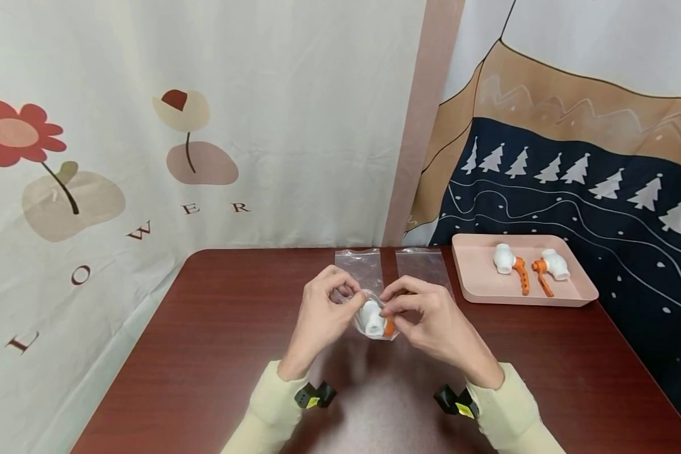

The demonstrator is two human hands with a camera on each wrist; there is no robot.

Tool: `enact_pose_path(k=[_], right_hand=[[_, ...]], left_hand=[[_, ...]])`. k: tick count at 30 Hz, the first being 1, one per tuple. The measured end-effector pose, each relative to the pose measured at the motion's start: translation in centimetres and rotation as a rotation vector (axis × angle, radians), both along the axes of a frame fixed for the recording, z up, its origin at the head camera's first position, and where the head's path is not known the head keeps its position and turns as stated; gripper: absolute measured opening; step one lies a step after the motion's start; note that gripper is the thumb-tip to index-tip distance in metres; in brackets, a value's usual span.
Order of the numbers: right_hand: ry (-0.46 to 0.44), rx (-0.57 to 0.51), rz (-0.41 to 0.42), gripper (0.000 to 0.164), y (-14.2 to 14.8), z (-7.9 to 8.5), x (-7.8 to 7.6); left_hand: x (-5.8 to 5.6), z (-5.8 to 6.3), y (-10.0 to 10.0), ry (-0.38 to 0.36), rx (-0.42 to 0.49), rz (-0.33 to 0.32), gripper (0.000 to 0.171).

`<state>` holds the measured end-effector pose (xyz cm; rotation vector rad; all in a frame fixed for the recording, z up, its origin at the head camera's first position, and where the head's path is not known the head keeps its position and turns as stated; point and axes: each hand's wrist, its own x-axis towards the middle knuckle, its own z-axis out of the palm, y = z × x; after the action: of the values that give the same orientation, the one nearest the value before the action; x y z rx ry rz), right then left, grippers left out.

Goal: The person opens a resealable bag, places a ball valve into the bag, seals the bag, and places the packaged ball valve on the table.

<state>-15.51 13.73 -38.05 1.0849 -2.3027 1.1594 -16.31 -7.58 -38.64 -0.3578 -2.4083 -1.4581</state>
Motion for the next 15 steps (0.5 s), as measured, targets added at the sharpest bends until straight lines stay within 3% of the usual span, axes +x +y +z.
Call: enact_pose_path(k=[5, 10, 15], right_hand=[[0.033, 0.049, -0.019, 0.030, -0.1, -0.2, 0.1], [0.030, 0.162, -0.051, 0.033, -0.9, -0.5, 0.6], [-0.011, 0.256, -0.125, 0.005, -1.4, -0.8, 1.2]], left_hand=[[-0.1, -0.2, 0.3, 0.063, 0.094, -0.051, 0.021], [-0.2, -0.1, 0.5, 0.079, 0.146, -0.031, 0.025], [-0.2, 0.0, 0.4, 0.082, 0.183, 0.003, 0.025]])
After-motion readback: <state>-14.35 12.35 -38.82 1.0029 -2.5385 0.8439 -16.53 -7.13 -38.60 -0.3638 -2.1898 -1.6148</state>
